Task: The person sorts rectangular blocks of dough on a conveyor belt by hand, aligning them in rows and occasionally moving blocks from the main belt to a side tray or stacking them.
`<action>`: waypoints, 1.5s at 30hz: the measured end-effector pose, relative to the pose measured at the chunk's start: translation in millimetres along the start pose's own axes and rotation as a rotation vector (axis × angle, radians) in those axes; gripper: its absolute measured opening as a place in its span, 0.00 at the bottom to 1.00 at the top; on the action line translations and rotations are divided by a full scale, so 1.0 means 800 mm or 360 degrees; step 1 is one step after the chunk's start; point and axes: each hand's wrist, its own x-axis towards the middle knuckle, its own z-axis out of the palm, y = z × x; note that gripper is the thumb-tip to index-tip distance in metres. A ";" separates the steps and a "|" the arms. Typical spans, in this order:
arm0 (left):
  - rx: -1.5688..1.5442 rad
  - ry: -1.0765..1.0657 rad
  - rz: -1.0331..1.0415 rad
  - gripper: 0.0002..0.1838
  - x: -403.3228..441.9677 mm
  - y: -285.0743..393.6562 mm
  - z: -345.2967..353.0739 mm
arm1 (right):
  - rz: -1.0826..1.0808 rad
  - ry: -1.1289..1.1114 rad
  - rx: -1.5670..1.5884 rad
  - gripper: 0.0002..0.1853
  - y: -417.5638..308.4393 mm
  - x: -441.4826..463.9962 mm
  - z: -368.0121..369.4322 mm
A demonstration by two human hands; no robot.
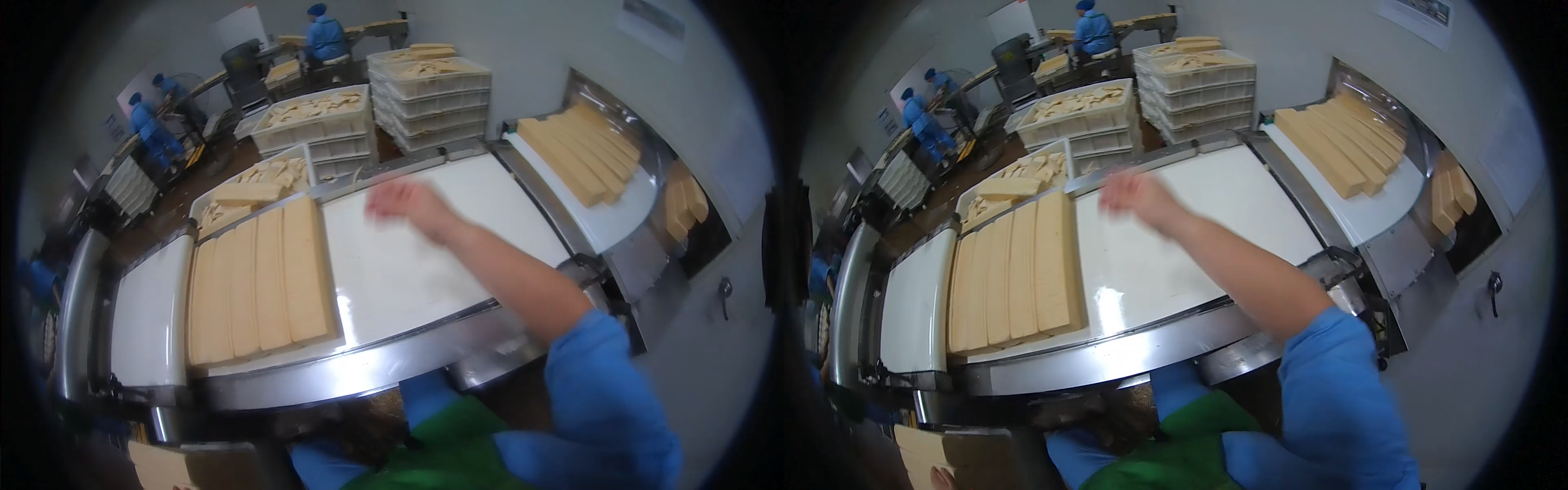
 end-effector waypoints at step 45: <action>0.0075 0.0461 0.0148 0.21 0.005 -0.024 0.036 | -0.1496 -0.1759 0.0094 0.11 -0.204 -0.175 0.345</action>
